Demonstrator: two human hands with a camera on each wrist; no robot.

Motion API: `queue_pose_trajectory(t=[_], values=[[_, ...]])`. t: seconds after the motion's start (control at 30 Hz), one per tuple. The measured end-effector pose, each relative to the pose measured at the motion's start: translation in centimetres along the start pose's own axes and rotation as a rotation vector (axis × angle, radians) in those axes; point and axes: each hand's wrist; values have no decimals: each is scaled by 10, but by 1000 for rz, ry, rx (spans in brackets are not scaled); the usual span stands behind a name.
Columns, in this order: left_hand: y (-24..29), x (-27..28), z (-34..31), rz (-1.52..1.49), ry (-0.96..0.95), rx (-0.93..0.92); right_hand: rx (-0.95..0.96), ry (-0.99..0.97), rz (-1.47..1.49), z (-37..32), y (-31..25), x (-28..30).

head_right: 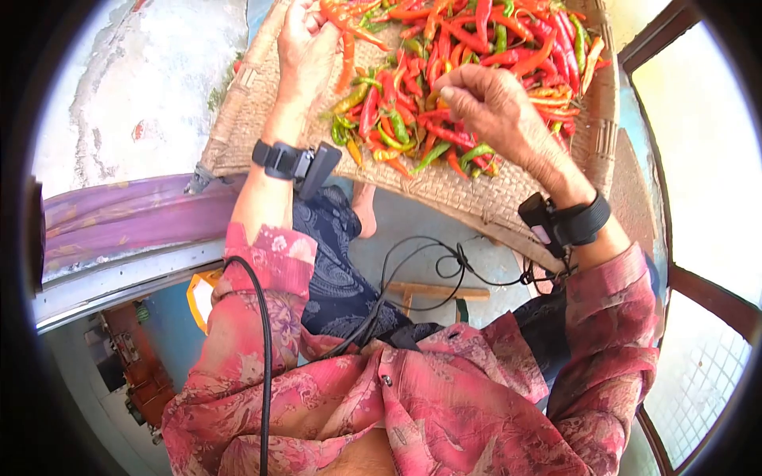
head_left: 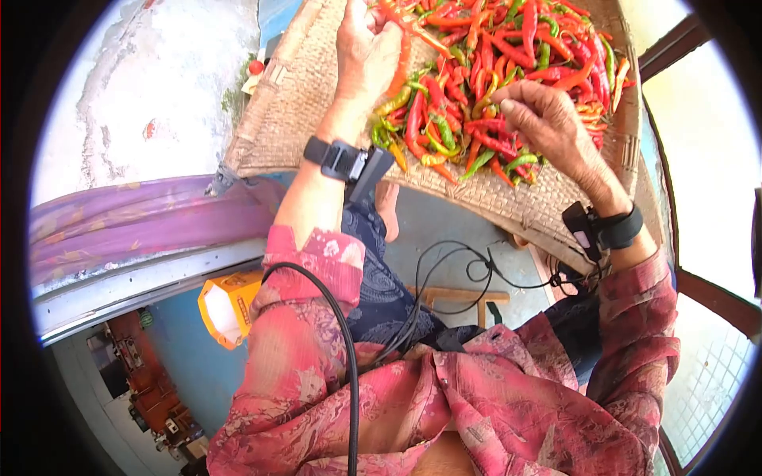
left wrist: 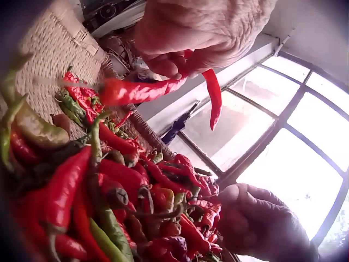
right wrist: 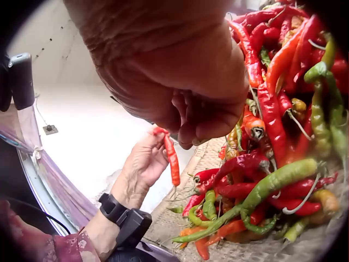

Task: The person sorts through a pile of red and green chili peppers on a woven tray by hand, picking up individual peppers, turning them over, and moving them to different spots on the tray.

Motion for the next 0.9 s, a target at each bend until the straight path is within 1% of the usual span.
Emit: queue_pose_trajectory(t=[0.03,0.07,0.1,0.13,0.2,0.23,0.27,0.33,0.37,0.4,0.47,0.5,0.53,0.6,0.63,0.67,0.7,0.73,0.77,0.8,0.83,0.87,0.9], values=[[22,-1,-6,-90,-74,135,33,7,-3,0,0,-3],[11,-2,-5,-1,-76,36,65,13,-7,-1,-1,-5],[4,-8,-9,-75,-47,39,32,-18,-18,-1,-4,-4],[6,-17,-14,-150,-19,42,121,31,42,0,2,-10],[14,-30,-25,-185,-141,103,34,5,-50,-1,-1,-9],[8,-35,-31,-223,-205,160,101,46,-42,-4,-6,-13],[2,-38,-36,-226,-301,188,65,46,22,-5,-8,-15],[1,-42,-45,-395,-391,284,66,66,-139,-4,2,-12],[0,-45,-48,-404,-374,320,-14,47,-167,-3,5,-10],[0,-44,-48,-413,-369,326,-9,48,-170,-3,6,-10],[0,-43,-45,-416,-383,409,-75,68,47,-5,4,-11],[-2,-43,-44,-417,-382,401,-46,92,198,-6,0,-16],[-5,-43,-45,-440,-385,427,-41,92,195,-4,-1,-14],[-5,-44,-46,-464,-392,458,-97,24,54,-4,-3,-11],[-3,-45,-46,-443,-350,470,-101,27,56,-4,-1,-11],[-1,-45,-45,-423,-307,479,-100,-15,1,-3,3,-8],[-1,-42,-41,-414,-217,453,-96,-58,-56,-1,6,-6],[-6,-35,-33,-387,-196,398,-91,-102,-112,0,4,-4],[-10,-27,-24,-322,-170,403,-108,-175,-139,-2,-2,1],[-10,-18,-16,-256,-140,409,-141,-172,-54,-4,-12,6],[-7,-9,-11,-187,-154,440,-117,-98,-28,-3,-20,15],[-7,-1,-9,-197,-153,449,-95,-25,0,1,-26,24],[-7,1,-9,-175,-174,447,-37,54,359,6,-30,28]])
Point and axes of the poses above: each hand's wrist, its own z-axis towards the middle knuckle, its own x-axis out of the back of the hand, y = z × x, and after that the axes turned 12 degrees about z, right-handed
